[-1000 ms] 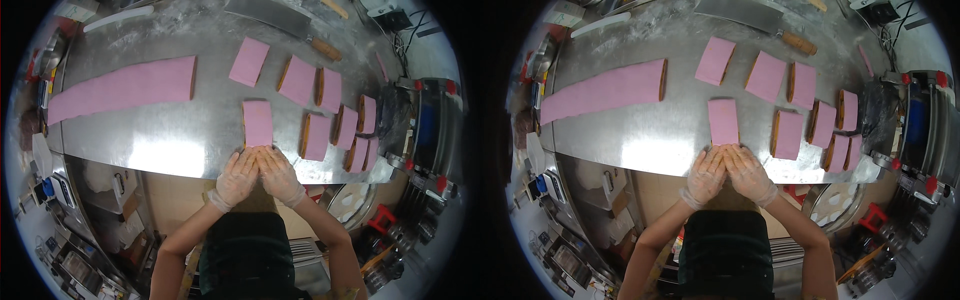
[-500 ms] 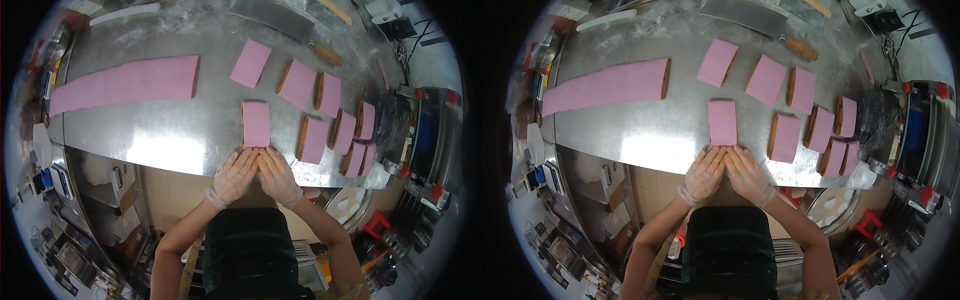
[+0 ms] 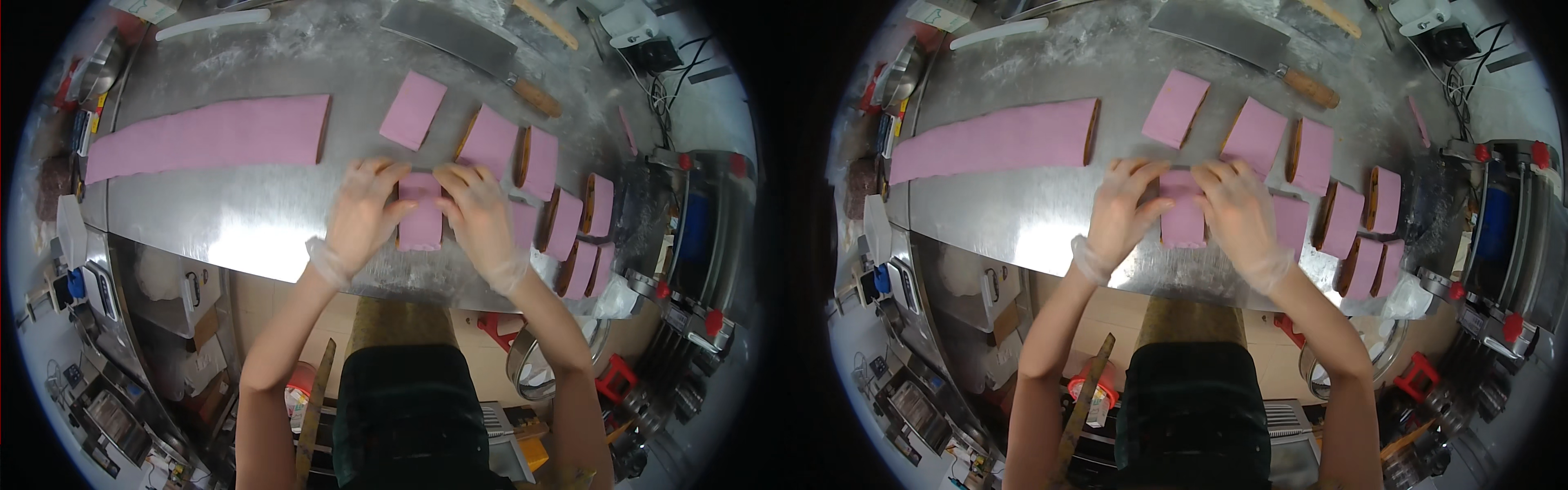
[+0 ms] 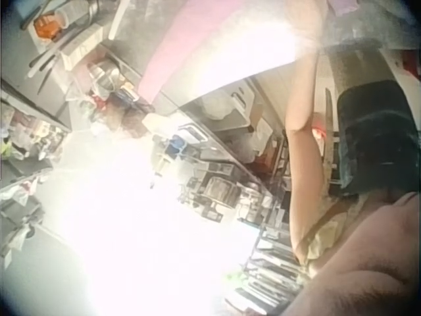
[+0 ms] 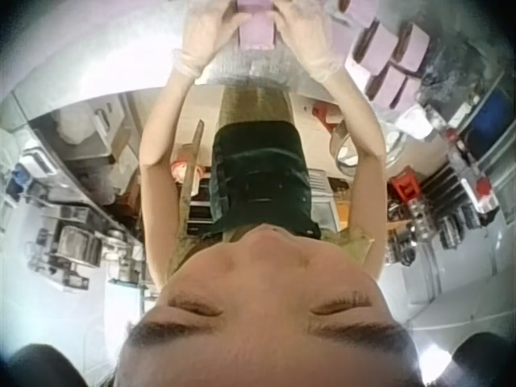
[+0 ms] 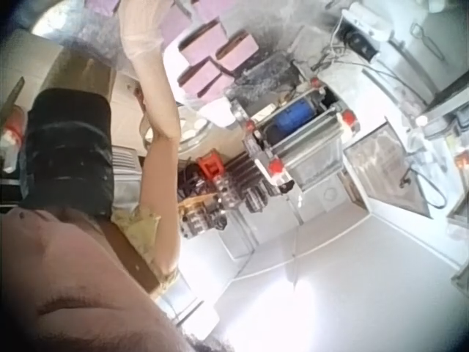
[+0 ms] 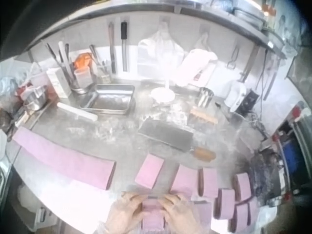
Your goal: The recorder places liners in a steamer tray and then rolls pieces of bicolored dough into cylindrical shapes before placing them into the steamer.
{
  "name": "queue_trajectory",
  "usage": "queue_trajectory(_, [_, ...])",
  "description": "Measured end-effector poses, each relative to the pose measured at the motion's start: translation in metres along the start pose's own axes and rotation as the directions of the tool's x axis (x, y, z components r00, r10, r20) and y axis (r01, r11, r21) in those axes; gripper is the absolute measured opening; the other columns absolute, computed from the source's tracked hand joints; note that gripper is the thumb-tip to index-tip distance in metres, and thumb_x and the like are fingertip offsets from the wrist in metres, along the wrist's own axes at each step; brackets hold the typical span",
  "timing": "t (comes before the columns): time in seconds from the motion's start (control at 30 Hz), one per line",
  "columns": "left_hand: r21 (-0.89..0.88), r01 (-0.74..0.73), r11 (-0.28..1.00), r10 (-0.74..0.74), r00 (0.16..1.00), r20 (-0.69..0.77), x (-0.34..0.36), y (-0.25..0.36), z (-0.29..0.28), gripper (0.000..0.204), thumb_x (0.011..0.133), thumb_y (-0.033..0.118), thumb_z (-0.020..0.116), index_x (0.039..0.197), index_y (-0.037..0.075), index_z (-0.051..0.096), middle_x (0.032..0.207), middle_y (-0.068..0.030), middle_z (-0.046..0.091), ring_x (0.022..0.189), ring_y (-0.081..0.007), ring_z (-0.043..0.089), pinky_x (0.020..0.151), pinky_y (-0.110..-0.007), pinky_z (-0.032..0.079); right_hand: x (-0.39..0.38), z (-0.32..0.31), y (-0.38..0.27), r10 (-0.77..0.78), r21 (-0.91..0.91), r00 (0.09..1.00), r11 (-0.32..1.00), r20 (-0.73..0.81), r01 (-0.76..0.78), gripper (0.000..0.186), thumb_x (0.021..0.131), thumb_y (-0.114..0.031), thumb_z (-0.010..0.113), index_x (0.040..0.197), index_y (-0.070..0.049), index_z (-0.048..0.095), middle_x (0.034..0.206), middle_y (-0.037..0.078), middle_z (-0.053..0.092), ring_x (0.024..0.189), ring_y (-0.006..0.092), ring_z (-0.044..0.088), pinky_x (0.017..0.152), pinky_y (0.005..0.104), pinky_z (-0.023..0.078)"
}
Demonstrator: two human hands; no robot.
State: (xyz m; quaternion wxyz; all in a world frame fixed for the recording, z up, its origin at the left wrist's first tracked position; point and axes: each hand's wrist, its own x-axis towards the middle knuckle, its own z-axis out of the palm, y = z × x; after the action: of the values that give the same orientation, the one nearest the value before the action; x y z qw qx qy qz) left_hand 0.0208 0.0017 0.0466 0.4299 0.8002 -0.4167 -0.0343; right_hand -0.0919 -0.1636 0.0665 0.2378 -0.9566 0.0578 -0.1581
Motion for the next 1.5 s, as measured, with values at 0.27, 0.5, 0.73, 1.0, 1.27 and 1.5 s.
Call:
queue_trajectory(0.27, [-0.086,0.180,0.980,-0.142,0.933,0.332,0.031,-0.017,0.004,0.034,0.067,0.009,0.080,0.100,0.006,0.071,0.092,-0.0121,0.066,0.095,-0.0302,0.062,0.079,-0.040,0.052,0.033,0.013,0.016,0.046,0.079,0.967,0.995,0.249,-0.068,0.023,0.073,-0.014,0.075,0.093,-0.006,0.069,0.091,0.006,0.066,0.093,0.0284,0.060,0.074,0.0406,0.052])
queue_trajectory(0.5, [-0.168,0.110,0.980,-0.066,0.966,0.248,0.014,-0.021,0.010,0.030,0.070,0.008,0.079,0.097,0.005,0.069,0.094,-0.0104,0.066,0.092,-0.0303,0.062,0.075,-0.041,0.051,0.028,0.013,0.015,0.037,0.139,0.965,0.987,0.259,-0.075,0.024,0.073,-0.013,0.075,0.095,-0.006,0.068,0.087,0.005,0.064,0.092,0.0284,0.059,0.073,0.0399,0.051])
queue_trajectory(0.73, [-0.013,-0.156,0.988,0.156,0.980,0.126,0.007,-0.016,0.002,0.050,0.071,0.010,0.080,0.118,0.005,0.065,0.100,-0.0070,0.066,0.083,-0.0243,0.063,0.067,-0.033,0.055,0.005,0.017,0.021,-0.361,-0.156,0.932,0.920,0.028,0.361,0.027,0.071,-0.014,0.074,0.096,-0.007,0.064,0.097,0.003,0.062,0.090,0.0262,0.059,0.072,0.0383,0.050])
queue_trajectory(1.0, [0.194,-0.470,0.861,0.453,0.883,0.125,-0.001,-0.023,0.002,0.045,0.073,0.014,0.078,0.114,-0.001,0.066,0.101,-0.0092,0.066,0.083,-0.0261,0.062,0.070,-0.035,0.055,0.014,0.013,0.011,0.017,0.113,0.983,0.993,0.184,-0.039,0.028,0.076,-0.016,0.074,0.101,-0.007,0.066,0.097,0.004,0.067,0.091,0.0260,0.061,0.074,0.0396,0.052])
queue_trajectory(1.27, [-0.071,-0.045,0.996,0.065,0.951,0.303,0.002,-0.012,0.002,0.047,0.069,0.012,0.081,0.114,0.004,0.068,0.096,-0.0089,0.063,0.083,-0.0293,0.060,0.070,-0.038,0.053,0.001,0.013,0.015,0.031,0.241,0.983,0.968,0.180,-0.075,0.032,0.074,-0.017,0.076,0.103,-0.007,0.066,0.093,0.007,0.065,0.090,0.0290,0.060,0.073,0.0413,0.051])
queue_trajectory(1.5, [-0.049,-0.204,0.978,0.210,0.961,0.178,-0.007,-0.010,-0.003,0.046,0.072,0.013,0.081,0.114,0.002,0.067,0.098,-0.0113,0.064,0.086,-0.0291,0.062,0.071,-0.038,0.054,-0.004,0.010,0.008,-0.118,-0.014,0.959,0.992,0.258,0.126,0.038,0.072,-0.018,0.076,0.106,-0.005,0.064,0.101,0.006,0.062,0.093,0.0269,0.058,0.075,0.0376,0.051])
